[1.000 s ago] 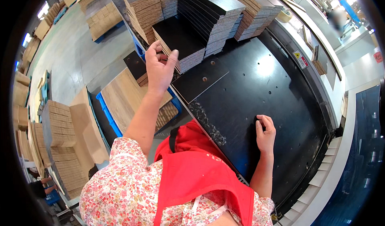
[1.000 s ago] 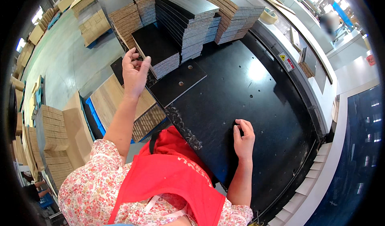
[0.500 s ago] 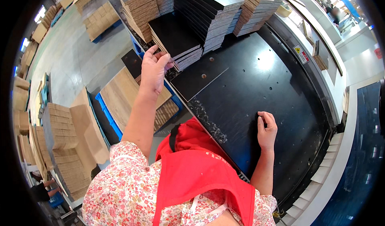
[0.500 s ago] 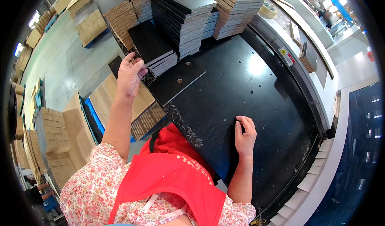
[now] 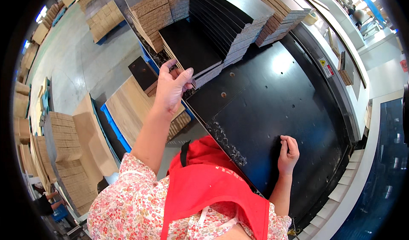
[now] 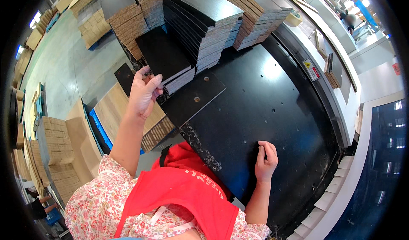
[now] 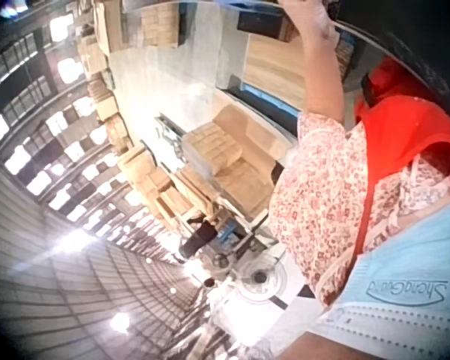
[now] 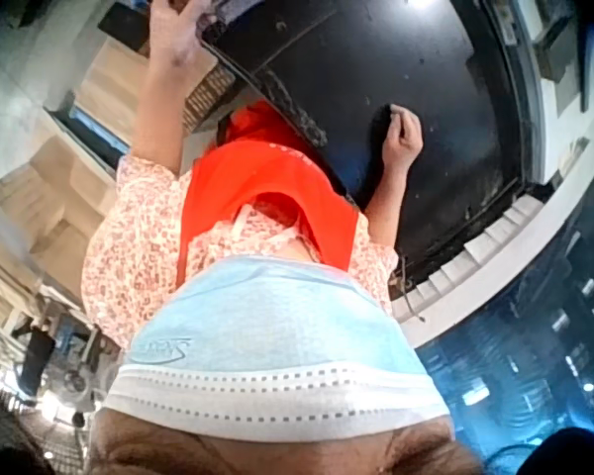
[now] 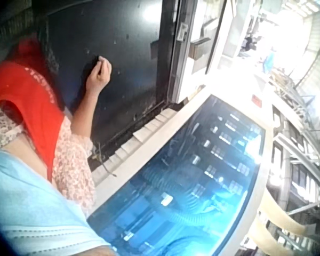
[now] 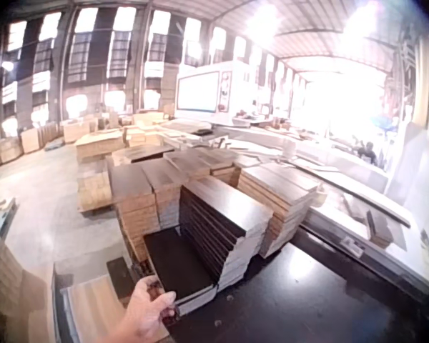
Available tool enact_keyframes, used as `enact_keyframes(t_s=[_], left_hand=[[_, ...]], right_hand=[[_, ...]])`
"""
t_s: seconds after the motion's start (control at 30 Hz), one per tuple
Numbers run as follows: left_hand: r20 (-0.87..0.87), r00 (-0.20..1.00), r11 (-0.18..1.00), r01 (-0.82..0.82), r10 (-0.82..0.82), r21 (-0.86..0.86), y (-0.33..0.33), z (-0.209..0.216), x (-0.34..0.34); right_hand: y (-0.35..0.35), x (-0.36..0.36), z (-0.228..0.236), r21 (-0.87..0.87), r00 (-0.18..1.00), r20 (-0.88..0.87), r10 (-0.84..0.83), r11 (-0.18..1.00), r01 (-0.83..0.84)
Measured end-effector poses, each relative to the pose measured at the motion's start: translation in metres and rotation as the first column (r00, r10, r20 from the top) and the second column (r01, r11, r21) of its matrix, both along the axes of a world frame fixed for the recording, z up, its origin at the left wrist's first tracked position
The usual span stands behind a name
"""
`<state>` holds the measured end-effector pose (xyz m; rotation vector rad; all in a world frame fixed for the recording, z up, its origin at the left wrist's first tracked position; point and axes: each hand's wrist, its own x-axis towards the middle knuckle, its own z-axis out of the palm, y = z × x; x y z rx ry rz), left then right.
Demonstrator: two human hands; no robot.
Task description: The person picks up a dark-colored board from a machine table, turns it over to check both sides by hand, and then places it onto a stack on a pallet.
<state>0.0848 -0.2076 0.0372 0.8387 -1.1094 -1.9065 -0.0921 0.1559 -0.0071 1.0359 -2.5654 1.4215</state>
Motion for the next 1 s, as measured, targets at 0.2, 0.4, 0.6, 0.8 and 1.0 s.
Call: enact_keyframes(t_s=[0.2,0.4,0.6,0.8,1.0], left_hand=[[0.048,0.997,0.998,0.053,-0.054,0.034,-0.005,-0.003,0.006],[0.111,0.992,0.998,0.049,-0.053,0.04,-0.004,0.006,0.003],[0.063,0.996,0.996,0.051,-0.056,0.066,-0.008,0.002,0.004],[0.025,0.998,0.995,0.056,-0.058,0.079,-0.009,-0.005,0.005],[-0.006,1.0,0.998,0.022,-0.022,0.06,-0.005,-0.01,0.004]], right_hand=[[0.002,0.001,-0.005,-0.025,1.0,0.025,-0.016,1.0,0.016],[-0.003,0.003,-0.001,0.028,0.995,-0.034,-0.095,0.995,0.096],[-0.01,0.004,0.004,0.047,0.984,-0.103,-0.142,0.988,0.148],[-0.014,0.003,0.007,0.026,0.981,-0.105,-0.162,0.986,0.166],[-0.014,0.002,0.005,0.01,0.98,-0.1,-0.171,0.985,0.173]])
